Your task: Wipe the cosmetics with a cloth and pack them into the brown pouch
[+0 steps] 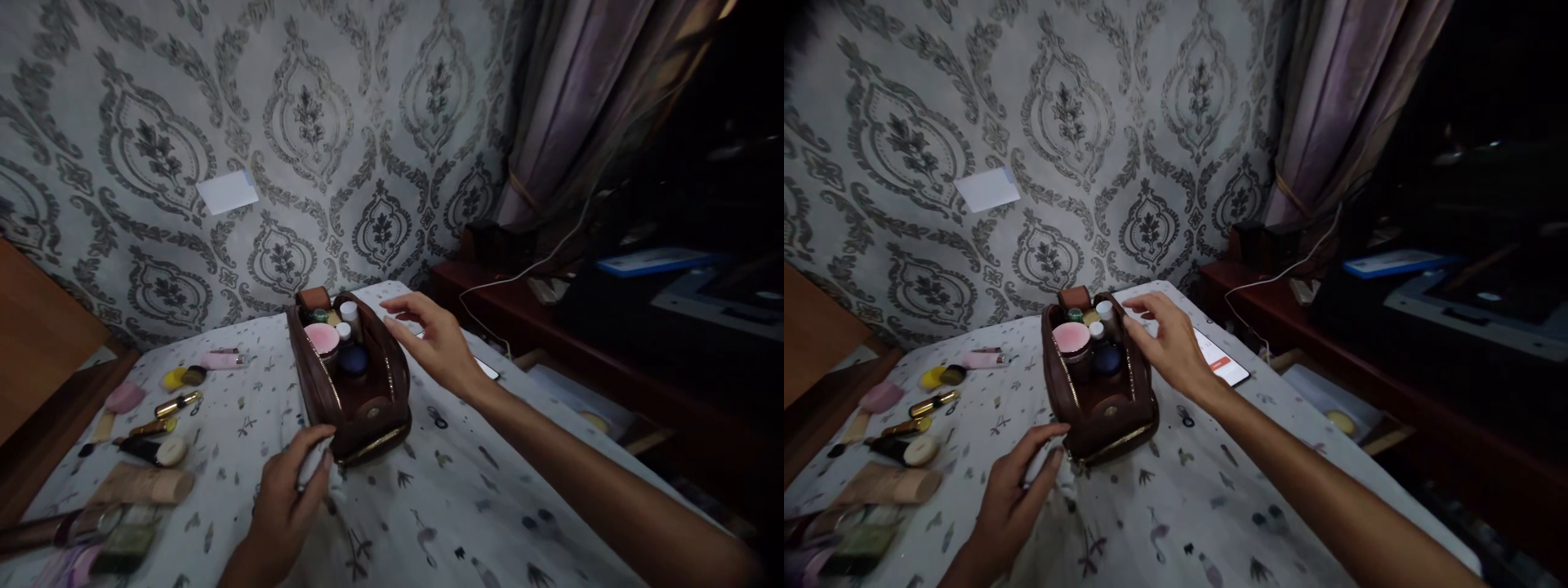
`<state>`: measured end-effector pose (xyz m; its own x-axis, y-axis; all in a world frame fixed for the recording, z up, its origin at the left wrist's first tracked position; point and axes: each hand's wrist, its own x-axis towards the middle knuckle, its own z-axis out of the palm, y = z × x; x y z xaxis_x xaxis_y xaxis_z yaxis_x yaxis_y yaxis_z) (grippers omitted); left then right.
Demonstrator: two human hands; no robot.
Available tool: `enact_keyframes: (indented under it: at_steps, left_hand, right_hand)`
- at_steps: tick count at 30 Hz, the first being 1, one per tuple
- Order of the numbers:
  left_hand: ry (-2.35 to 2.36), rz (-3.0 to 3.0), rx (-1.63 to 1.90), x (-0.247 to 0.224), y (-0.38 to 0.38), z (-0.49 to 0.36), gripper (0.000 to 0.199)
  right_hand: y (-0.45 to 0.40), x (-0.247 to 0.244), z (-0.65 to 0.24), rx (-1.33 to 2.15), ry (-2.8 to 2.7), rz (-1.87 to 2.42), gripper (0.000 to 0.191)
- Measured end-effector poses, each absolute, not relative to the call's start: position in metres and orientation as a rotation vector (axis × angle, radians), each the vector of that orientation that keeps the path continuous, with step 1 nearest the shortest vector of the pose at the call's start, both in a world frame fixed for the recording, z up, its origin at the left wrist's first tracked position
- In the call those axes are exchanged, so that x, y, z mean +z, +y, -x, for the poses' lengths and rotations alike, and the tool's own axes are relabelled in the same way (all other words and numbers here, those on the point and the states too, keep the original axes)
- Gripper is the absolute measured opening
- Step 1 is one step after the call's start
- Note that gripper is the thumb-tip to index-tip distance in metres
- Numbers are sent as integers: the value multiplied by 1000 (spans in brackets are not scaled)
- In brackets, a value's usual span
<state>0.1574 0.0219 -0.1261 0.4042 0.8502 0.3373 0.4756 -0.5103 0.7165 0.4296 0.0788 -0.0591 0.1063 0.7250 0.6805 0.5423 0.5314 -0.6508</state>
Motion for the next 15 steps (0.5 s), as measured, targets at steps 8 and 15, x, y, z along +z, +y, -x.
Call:
enact_keyframes:
  at_steps: [8,15]
  left_hand:
    - [1359,-1911,1082,-137,32,-151,40]
    - [1218,-1846,1189,-155,82,-161,64]
  right_hand:
    - [46,-104,-415,510,-1290,1226,52]
    - [104,-123,-419,1241,-770,971,69]
